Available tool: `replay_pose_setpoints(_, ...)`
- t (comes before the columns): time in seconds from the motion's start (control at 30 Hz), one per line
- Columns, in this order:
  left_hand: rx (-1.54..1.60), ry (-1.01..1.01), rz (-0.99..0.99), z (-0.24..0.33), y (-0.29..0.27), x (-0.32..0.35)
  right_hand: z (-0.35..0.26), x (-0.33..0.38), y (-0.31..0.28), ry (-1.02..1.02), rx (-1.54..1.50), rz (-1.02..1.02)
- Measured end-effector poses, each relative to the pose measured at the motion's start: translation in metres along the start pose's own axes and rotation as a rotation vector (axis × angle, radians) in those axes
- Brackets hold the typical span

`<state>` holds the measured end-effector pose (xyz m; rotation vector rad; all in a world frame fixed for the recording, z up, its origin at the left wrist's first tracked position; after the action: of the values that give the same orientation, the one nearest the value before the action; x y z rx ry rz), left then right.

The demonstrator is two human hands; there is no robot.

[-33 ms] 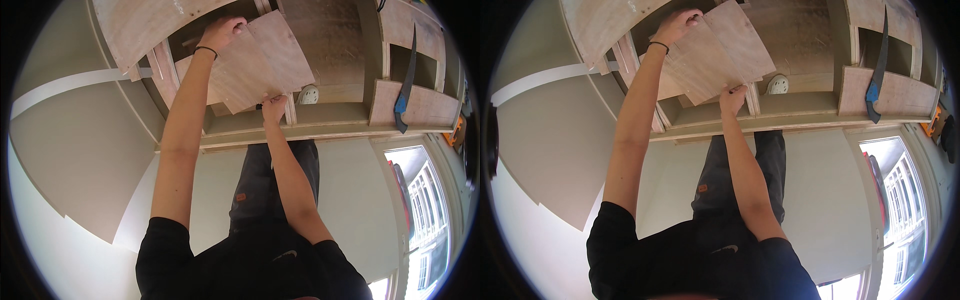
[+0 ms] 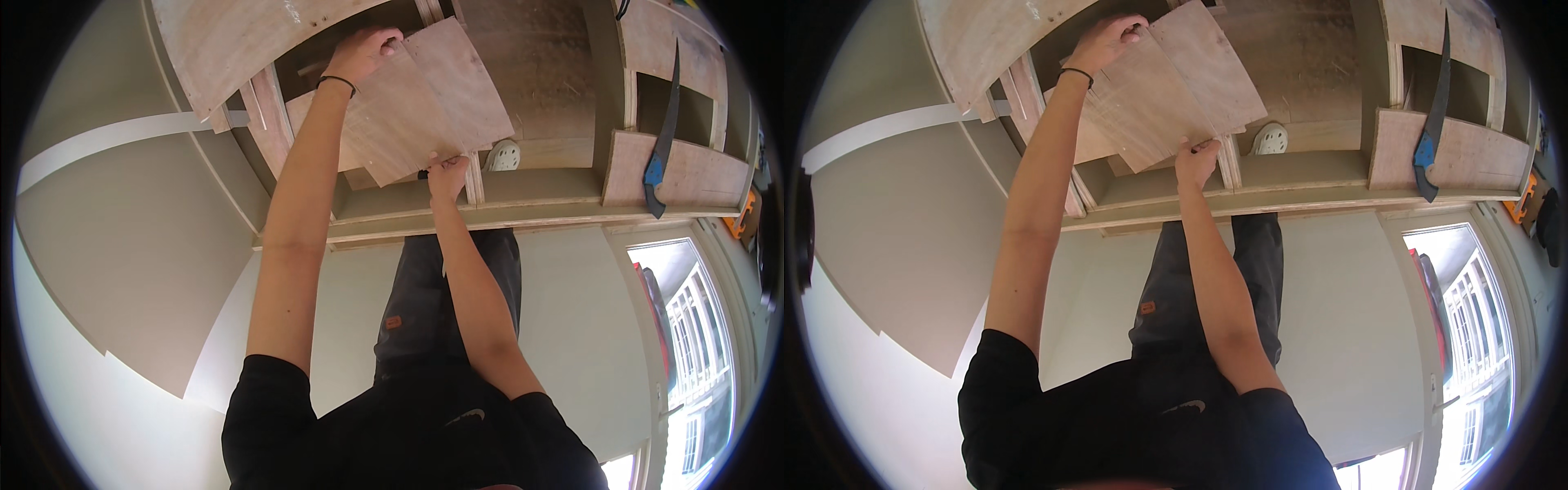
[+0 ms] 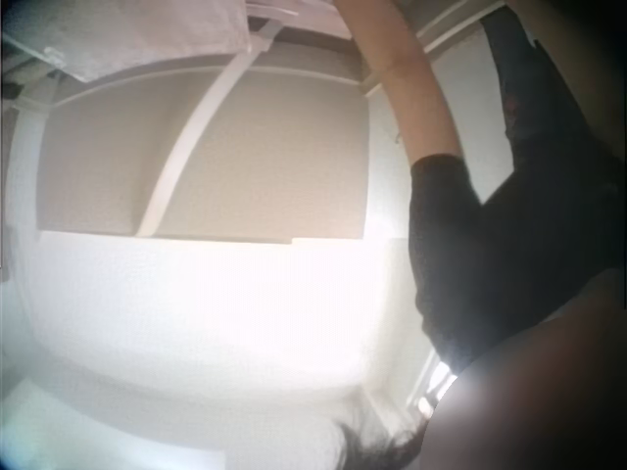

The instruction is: The person measures a wooden frame with a tape measure, then uses a utility knife to score and cut a piece of plywood. They place the cut piece into a compartment of the wooden structure and use a hand saw to trim the edges for a precise fit.

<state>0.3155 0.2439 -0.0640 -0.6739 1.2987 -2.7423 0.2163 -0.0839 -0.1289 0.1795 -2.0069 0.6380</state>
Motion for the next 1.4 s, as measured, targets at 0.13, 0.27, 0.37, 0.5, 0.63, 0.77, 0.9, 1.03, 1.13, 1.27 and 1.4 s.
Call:
replay_pose_setpoints(0.13, 0.009, -0.037, -0.058, -0.007, 0.005, -0.004, 0.004, -0.004, 0.001, 0.056, 0.005, 0.007)
replay_pose_setpoints(0.27, 0.024, -0.067, -0.051, -0.014, 0.005, -0.01, -0.008, -0.006, 0.003, -0.019, 0.003, 0.003)
replay_pose_setpoints(0.37, 0.063, -0.031, -0.057, -0.014, 0.007, -0.013, -0.01, -0.005, 0.004, -0.003, -0.001, -0.011)
replay_pose_setpoints(0.5, 0.07, -0.026, -0.062, -0.017, 0.008, -0.014, -0.012, -0.003, 0.002, -0.003, 0.026, -0.005)
replay_pose_setpoints(0.63, 0.068, -0.011, -0.056, -0.018, 0.011, -0.015, -0.011, -0.003, 0.002, -0.008, 0.037, 0.01)
replay_pose_setpoints(0.77, 0.075, -0.007, -0.084, -0.025, 0.016, -0.018, -0.009, -0.005, 0.004, -0.006, 0.009, -0.003)
replay_pose_setpoints(0.9, 0.156, -0.03, -0.117, -0.032, 0.025, -0.02, -0.008, -0.006, 0.003, 0.0, 0.012, -0.006)
replay_pose_setpoints(1.03, 0.164, -0.088, -0.13, -0.034, 0.03, -0.018, -0.007, -0.006, 0.003, 0.035, 0.051, 0.007)
replay_pose_setpoints(1.13, 0.262, -0.105, -0.185, -0.033, 0.037, -0.017, -0.005, -0.009, 0.003, 0.049, 0.041, 0.024)
replay_pose_setpoints(1.27, 0.324, -0.202, -0.133, -0.044, 0.037, -0.014, 0.002, -0.015, 0.005, 0.048, 0.061, 0.021)
replay_pose_setpoints(1.4, 0.361, -0.266, 0.096, -0.044, 0.032, -0.001, 0.008, -0.021, 0.006, 0.043, 0.03, 0.005)
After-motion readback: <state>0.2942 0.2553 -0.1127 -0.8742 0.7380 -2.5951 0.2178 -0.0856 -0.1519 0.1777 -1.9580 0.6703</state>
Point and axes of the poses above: each hand's wrist, its own x-axis away from the middle knuckle, its own y-axis out of the palm, z = x × y, the point moved 9 cm from there along -x, towards the middle knuckle, and after that the axes turned 8 degrees about y, right-handed, at the moved point
